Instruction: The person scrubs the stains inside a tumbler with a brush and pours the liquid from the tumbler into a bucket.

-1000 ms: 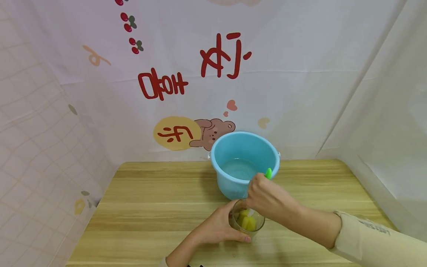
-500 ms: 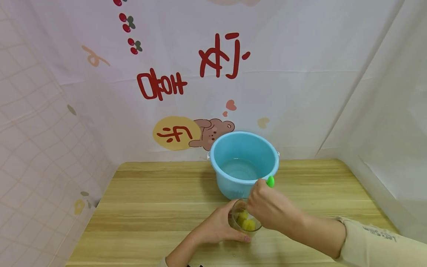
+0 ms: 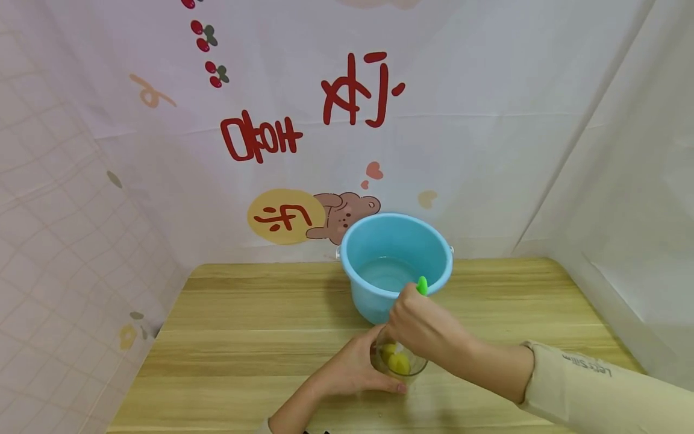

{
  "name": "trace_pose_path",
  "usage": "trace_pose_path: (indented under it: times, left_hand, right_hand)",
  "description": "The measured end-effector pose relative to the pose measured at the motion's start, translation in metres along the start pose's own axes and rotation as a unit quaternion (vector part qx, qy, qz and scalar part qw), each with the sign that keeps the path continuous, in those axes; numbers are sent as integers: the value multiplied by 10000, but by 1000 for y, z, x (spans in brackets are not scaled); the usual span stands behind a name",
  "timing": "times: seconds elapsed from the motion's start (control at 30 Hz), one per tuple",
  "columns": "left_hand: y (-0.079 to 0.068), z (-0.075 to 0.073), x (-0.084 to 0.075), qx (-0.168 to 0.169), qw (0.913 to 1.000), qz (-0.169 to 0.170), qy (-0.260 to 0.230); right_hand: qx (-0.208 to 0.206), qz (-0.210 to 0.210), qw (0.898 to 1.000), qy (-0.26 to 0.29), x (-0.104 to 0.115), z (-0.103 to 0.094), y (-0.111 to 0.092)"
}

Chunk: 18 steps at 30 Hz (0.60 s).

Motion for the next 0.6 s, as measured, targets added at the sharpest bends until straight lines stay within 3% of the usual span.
trace_pose_path:
  times: [0.37,0.6]
  left_hand:
    - [-1,0,4,-43,9996,-64,266]
    - [-1,0,7,-55,9997,-76,216]
  right_hand:
    - [57,229,9996,-126,-6,18,3]
    - [-164,284,9993,-159,-13,18,-4]
Point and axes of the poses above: each hand's wrist, its own y-axis towards the middle knuckle, its own z-axis out of the palm, x = y × z, the point moved 7 cm from there along y, towards the middle knuckle, and after that the axes turned 11 degrees about z, right-handed, at the moved point
